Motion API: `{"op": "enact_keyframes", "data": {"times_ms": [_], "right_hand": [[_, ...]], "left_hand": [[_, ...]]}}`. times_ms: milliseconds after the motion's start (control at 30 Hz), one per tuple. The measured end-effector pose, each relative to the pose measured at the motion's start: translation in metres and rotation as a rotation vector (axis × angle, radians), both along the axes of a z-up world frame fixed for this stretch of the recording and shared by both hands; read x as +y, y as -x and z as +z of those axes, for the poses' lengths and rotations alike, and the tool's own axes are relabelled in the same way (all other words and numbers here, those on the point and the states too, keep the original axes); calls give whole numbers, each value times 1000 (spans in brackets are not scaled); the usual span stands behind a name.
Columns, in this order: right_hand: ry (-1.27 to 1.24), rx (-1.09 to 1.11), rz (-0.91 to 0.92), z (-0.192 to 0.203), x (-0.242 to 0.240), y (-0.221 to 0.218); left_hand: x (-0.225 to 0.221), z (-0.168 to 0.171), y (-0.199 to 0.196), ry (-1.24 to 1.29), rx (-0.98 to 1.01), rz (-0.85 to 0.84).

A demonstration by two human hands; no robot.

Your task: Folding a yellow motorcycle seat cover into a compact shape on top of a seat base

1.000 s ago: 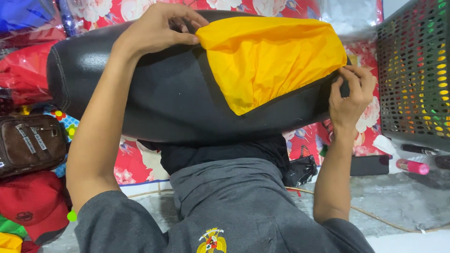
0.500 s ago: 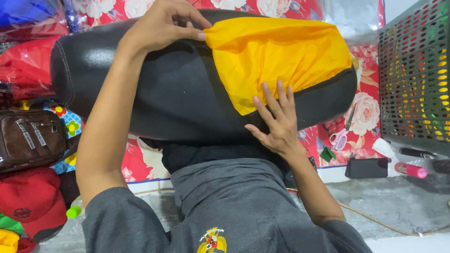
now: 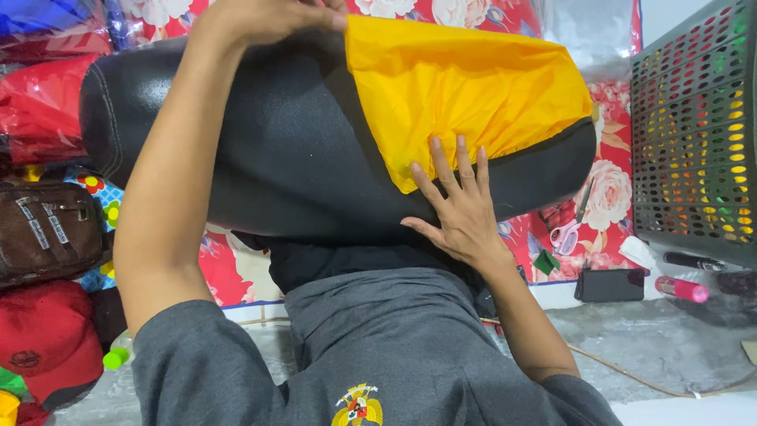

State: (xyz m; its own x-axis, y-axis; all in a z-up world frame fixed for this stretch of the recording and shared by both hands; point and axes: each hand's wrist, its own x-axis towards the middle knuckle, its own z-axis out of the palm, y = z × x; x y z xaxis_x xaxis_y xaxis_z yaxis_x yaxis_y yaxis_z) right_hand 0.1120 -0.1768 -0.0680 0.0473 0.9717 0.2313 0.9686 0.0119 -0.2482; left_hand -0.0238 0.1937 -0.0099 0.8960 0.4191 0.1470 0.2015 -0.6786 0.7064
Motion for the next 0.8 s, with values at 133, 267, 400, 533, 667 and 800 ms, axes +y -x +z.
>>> {"op": "enact_keyframes", "data": {"times_ms": [133,267,400,533,667,800], "right_hand": [[-10,-6,-10,0,1,1],[-11,-11,-17,-3,1,2],[-7,-19,-21,-4,0,2],[-13,-28,-23,-9,0,2],[-22,-11,-13,-2,1,4],[-22,-20,-13,0,2,5]], "left_hand": [[3,8,-6,164,22,-121],[-8,16,-8,131,96,-84],[-12,10,-14,224,85,-126],[-14,10,-17,353,-32,-136],[-11,8,-17,719,-120,-282],[-11,2,-17,660,-55,-253]]}}
